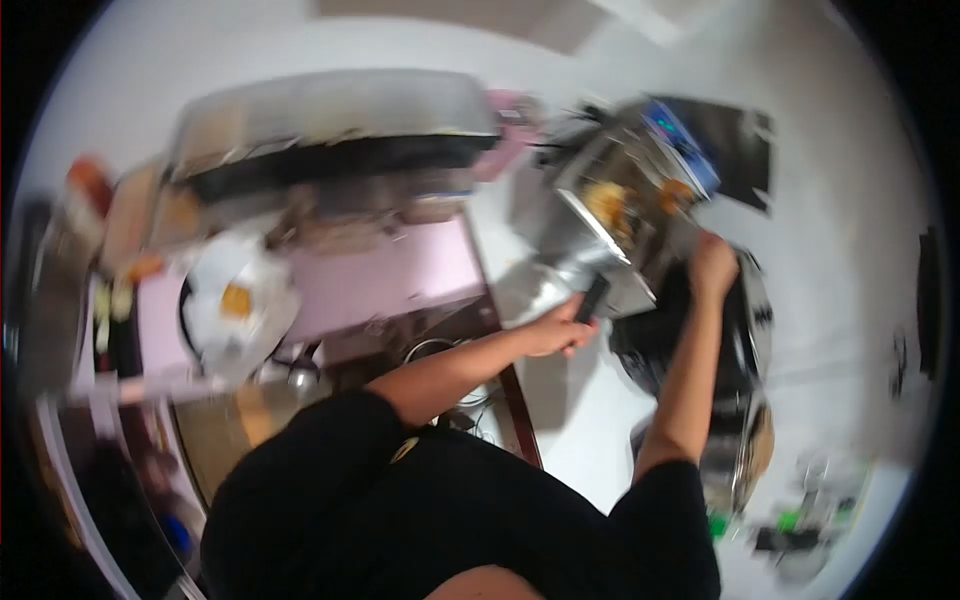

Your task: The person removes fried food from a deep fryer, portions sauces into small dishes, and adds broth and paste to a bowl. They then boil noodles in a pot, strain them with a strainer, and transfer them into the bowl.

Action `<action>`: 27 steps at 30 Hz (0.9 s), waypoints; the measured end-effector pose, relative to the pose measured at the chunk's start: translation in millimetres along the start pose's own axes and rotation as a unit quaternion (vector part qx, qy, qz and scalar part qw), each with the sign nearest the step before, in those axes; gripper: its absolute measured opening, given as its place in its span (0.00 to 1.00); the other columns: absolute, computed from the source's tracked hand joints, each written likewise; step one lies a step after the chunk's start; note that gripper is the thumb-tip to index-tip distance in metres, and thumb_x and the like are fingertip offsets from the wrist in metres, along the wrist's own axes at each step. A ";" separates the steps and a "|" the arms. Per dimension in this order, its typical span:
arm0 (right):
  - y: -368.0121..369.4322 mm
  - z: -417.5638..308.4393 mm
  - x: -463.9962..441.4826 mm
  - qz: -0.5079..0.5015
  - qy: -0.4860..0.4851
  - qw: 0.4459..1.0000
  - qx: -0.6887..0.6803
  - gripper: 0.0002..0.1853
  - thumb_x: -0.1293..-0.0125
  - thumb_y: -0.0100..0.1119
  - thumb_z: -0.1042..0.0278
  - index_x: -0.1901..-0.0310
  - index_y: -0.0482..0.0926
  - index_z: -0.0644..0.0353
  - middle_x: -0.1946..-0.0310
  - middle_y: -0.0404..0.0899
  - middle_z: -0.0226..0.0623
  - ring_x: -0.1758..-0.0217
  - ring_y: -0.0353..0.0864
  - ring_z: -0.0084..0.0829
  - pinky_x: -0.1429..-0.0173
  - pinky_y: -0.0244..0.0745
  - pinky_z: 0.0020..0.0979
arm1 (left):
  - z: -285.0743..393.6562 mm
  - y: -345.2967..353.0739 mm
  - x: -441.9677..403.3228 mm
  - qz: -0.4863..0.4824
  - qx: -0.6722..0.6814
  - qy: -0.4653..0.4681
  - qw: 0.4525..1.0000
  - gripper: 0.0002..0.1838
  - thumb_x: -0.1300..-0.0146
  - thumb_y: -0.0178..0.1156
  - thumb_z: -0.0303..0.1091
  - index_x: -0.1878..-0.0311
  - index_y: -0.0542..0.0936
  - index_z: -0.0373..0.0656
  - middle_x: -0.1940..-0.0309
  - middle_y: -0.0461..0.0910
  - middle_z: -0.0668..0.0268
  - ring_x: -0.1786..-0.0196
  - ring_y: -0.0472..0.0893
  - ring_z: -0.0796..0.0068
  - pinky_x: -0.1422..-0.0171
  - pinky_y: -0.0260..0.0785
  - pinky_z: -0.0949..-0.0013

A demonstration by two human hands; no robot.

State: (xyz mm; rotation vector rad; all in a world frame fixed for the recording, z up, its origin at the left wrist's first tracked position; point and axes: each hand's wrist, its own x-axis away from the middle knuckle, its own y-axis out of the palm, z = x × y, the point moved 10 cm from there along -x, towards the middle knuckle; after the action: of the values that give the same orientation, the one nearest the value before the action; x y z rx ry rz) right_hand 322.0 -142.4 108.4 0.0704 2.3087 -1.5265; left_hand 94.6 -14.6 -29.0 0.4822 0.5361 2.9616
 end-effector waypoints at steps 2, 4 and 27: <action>-40.0 24.2 -4.0 0.059 -0.086 0.993 -0.057 0.15 0.37 0.48 0.60 0.60 0.79 0.62 0.64 0.79 0.48 0.59 0.79 0.43 0.55 0.73 0.38 | -22.1 26.5 -49.1 0.024 0.004 0.008 1.000 0.32 0.44 0.58 0.36 0.39 0.54 0.51 0.65 0.68 0.74 0.72 0.66 0.84 0.74 0.64 0.75; -191.6 -23.6 -68.6 0.038 -0.198 0.975 -0.091 0.16 0.34 0.46 0.65 0.51 0.75 0.66 0.67 0.80 0.39 0.66 0.77 0.28 0.64 0.72 0.28 | 68.9 160.5 -119.9 -0.074 0.144 0.173 0.972 0.27 0.45 0.58 0.35 0.44 0.57 0.50 0.72 0.67 0.72 0.76 0.66 0.85 0.76 0.63 0.77; -41.8 -326.1 210.0 -0.328 -0.589 0.711 -0.197 0.12 0.40 0.50 0.67 0.59 0.77 0.63 0.64 0.78 0.48 0.61 0.78 0.44 0.54 0.70 0.39 | 78.9 152.0 -113.4 -0.076 0.100 0.190 0.974 0.22 0.46 0.60 0.36 0.48 0.66 0.46 0.64 0.70 0.70 0.71 0.69 0.81 0.74 0.67 0.75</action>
State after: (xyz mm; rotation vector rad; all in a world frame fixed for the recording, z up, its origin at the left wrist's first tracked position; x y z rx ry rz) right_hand 26.4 99.4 187.9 -1.5058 1.4613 -0.7425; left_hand 222.0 -147.3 62.2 -0.1181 0.8684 2.8714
